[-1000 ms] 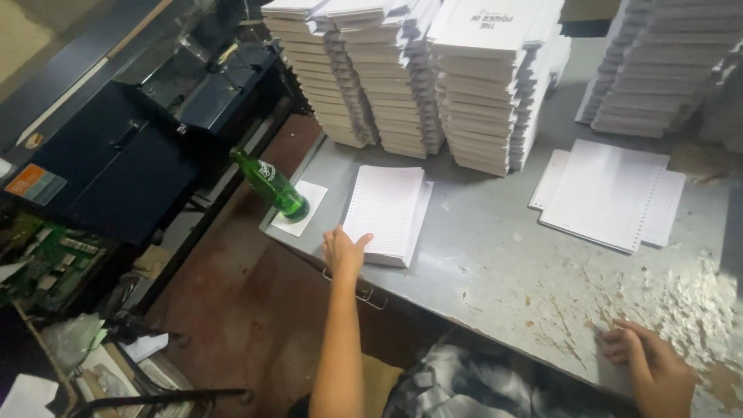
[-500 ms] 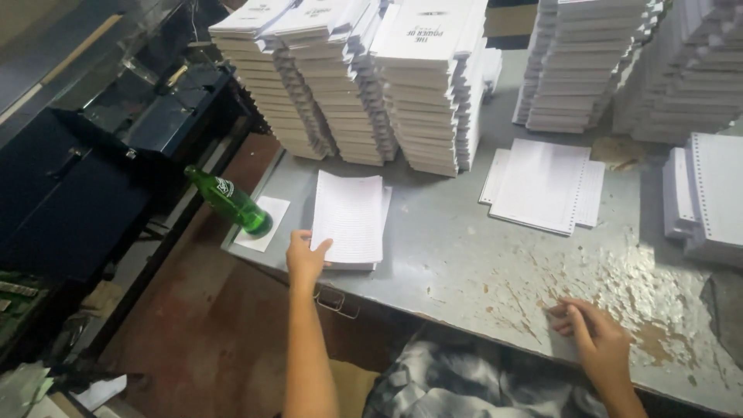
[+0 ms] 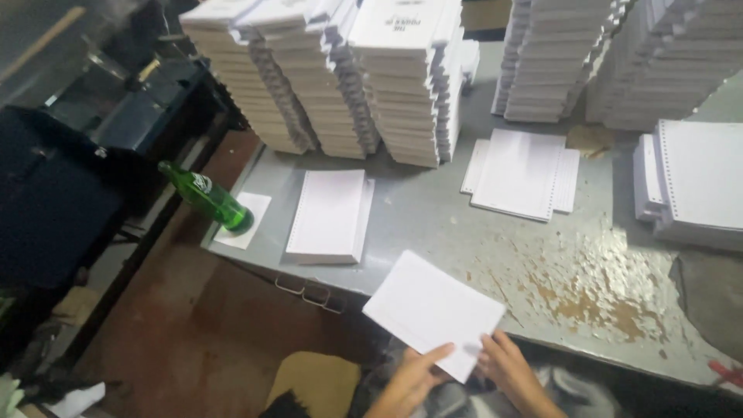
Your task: Counting and sorting stacks of pre-punched paper sheets on a workbench in a print shop.
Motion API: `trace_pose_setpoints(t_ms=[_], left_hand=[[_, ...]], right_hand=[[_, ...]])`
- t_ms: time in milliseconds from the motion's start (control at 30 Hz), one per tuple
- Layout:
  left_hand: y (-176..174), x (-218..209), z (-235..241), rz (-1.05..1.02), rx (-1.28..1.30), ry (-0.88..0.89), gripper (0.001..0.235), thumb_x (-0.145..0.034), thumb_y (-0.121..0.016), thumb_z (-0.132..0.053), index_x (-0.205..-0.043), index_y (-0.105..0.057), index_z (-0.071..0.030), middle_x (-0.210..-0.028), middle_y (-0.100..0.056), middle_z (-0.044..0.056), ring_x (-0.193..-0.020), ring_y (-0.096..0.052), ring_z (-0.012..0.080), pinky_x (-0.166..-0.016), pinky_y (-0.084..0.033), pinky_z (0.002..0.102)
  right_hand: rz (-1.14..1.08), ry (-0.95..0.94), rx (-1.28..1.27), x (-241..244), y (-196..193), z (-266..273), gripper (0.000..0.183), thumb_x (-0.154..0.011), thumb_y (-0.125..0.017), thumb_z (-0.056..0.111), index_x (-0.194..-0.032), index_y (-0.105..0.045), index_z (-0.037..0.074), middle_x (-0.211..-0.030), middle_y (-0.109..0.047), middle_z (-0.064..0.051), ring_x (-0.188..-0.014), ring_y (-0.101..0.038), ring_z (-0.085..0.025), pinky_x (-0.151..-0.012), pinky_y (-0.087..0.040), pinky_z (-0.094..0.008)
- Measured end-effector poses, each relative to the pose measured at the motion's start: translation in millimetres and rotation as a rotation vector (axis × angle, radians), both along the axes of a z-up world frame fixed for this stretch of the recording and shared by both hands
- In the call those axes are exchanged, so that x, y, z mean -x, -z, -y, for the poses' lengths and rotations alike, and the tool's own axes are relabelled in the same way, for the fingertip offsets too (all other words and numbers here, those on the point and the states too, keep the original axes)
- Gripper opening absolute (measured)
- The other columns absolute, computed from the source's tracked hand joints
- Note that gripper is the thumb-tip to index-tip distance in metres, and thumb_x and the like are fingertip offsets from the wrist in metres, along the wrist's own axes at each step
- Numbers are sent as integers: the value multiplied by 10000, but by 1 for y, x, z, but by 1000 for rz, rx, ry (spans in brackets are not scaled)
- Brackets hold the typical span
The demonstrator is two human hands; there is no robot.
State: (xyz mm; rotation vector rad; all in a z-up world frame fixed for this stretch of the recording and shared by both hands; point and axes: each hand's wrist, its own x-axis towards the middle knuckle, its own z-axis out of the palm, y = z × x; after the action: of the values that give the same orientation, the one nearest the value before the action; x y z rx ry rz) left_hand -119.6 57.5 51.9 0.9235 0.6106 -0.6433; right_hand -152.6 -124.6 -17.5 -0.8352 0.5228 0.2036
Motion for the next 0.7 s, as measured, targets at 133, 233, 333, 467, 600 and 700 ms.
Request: trace_pose_setpoints(t_ms=[133, 233, 333, 467, 600, 700], left_hand=[[-7, 10, 0, 110, -40, 253, 621, -892, -764, -203, -1451, -515, -92, -1337, -733, 102, -1124, -739, 240, -853, -657, 406], [28, -12, -15, -6, 21, 14, 589, -892, -751, -159, -1423, -528, -38, -1413, -692, 164, -1204, -699, 310, -882, -635, 478], [81, -36, -40, 202, -97, -154, 498, -866, -750, -86, -1322, -654, 90, -1185, -755, 221, -945, -712, 241, -797, -580, 321], [36, -51, -36, 690, -468, 218, 269, -815, -814, -52, -1081, -773, -45, -1029, -816, 87, -967, -773, 157, -892, -630, 269], [-57, -59, -13, 940, -584, 243, 297, -866, -757, -86, -1161, -741, -106, -1011, -828, 80, -982, -799, 168, -887, -643, 272], [-16, -82, 1, 1122, -262, 332, 581, -930, -712, -83, -1466, -486, -93, -1477, -553, 81, -1344, -541, 237, -1125, -375, 301]], right_hand=[[-100, 124, 261, 3, -40, 16, 515, -888, -647, 30, -1393, -563, -25, -1282, -697, -221, -1041, -655, -321, -840, -530, -452], [-190, 94, 361, 13, -51, 46, 532, -873, -659, -7, -1396, -581, -64, -1297, -704, -265, -1104, -667, -378, -917, -514, -460], [-244, -63, 596, 29, -50, 83, 568, -870, -685, 97, -1421, -593, -2, -1311, -731, -224, -1118, -709, -382, -914, -565, -493], [-58, -47, 934, 46, -14, 122, 387, -854, -744, 173, -1206, -753, 12, -1155, -807, -122, -1037, -720, -201, -938, -526, -332], [59, 131, 1183, 40, -31, 144, 300, -853, -748, 184, -1020, -778, -64, -968, -812, -164, -942, -718, -204, -852, -531, -362], [74, 214, 981, 20, -44, 147, 336, -862, -743, 110, -1155, -736, -53, -1084, -777, -176, -1009, -719, -247, -933, -541, -355]])
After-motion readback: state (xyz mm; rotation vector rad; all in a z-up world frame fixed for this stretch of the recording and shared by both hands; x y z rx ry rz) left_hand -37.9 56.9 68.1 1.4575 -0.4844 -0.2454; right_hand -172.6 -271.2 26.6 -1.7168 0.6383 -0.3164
